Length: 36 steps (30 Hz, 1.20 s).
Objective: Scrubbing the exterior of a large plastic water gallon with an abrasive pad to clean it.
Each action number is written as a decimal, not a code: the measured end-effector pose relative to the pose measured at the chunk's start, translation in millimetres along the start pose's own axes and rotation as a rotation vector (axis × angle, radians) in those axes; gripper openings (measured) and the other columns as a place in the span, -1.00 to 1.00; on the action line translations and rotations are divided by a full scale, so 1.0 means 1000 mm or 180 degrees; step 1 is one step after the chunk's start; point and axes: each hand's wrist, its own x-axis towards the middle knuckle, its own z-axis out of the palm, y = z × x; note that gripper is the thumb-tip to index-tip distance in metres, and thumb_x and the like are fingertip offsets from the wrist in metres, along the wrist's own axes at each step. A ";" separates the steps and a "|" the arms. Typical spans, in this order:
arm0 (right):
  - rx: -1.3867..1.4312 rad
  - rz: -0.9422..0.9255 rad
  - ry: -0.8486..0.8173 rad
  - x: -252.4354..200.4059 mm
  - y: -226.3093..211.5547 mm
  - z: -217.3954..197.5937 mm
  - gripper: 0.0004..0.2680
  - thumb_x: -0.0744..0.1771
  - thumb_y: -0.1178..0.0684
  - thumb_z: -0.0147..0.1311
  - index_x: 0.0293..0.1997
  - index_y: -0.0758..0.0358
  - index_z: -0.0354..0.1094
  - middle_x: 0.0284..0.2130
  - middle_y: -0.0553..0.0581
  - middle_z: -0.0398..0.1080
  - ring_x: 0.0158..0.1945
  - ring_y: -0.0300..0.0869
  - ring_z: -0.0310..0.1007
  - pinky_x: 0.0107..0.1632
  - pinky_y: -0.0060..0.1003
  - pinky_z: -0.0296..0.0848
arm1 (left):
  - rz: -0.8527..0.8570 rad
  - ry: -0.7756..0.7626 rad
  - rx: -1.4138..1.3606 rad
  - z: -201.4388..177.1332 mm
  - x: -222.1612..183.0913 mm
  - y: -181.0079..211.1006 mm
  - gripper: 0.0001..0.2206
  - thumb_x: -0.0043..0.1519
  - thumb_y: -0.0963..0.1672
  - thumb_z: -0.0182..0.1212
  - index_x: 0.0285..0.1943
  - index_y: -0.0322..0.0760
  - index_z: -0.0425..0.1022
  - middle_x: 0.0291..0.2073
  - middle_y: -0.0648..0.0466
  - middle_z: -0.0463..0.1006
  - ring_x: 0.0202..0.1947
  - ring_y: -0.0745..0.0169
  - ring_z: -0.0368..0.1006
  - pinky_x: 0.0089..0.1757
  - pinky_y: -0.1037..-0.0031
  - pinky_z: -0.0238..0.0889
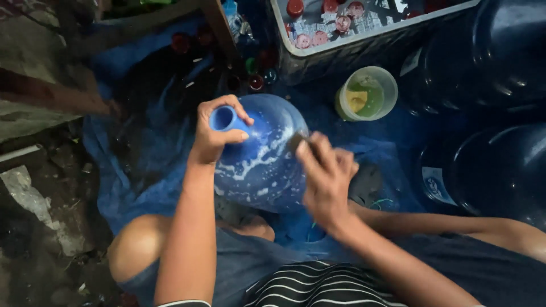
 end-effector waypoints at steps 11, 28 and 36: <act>0.0083 0.0346 -0.0149 -0.011 0.004 -0.006 -0.63 0.37 0.27 -0.02 0.35 0.11 0.36 0.30 0.31 0.32 -0.06 0.15 0.27 -0.12 -0.01 0.03 | 0.0023 0.0144 0.0533 0.022 -0.008 0.017 -0.71 -0.16 -0.19 0.52 -0.31 -0.40 0.56 -0.48 -0.07 0.64 -0.31 0.22 0.62 -0.12 0.54 0.39; -0.0406 -0.0536 -0.1030 0.032 0.016 -0.042 -0.65 0.36 0.06 -0.01 0.33 -0.11 0.40 0.28 0.09 0.38 0.05 0.12 0.25 0.11 -0.01 0.12 | -0.0036 0.0197 0.0284 0.060 -0.020 0.027 -0.74 -0.18 -0.23 0.55 -0.37 -0.26 0.55 -0.50 0.07 0.63 -0.30 0.29 0.60 -0.09 0.50 0.41; -0.0783 -0.1114 -0.1124 0.048 0.007 -0.041 -0.58 0.27 0.19 -0.03 0.25 -0.19 0.43 0.17 0.10 0.44 -0.05 0.11 0.29 -0.07 0.00 0.09 | 0.0080 -0.0132 0.0110 0.049 -0.019 0.023 -0.75 -0.12 -0.18 0.58 -0.38 -0.33 0.55 -0.42 -0.03 0.63 -0.17 0.14 0.59 -0.02 0.39 0.39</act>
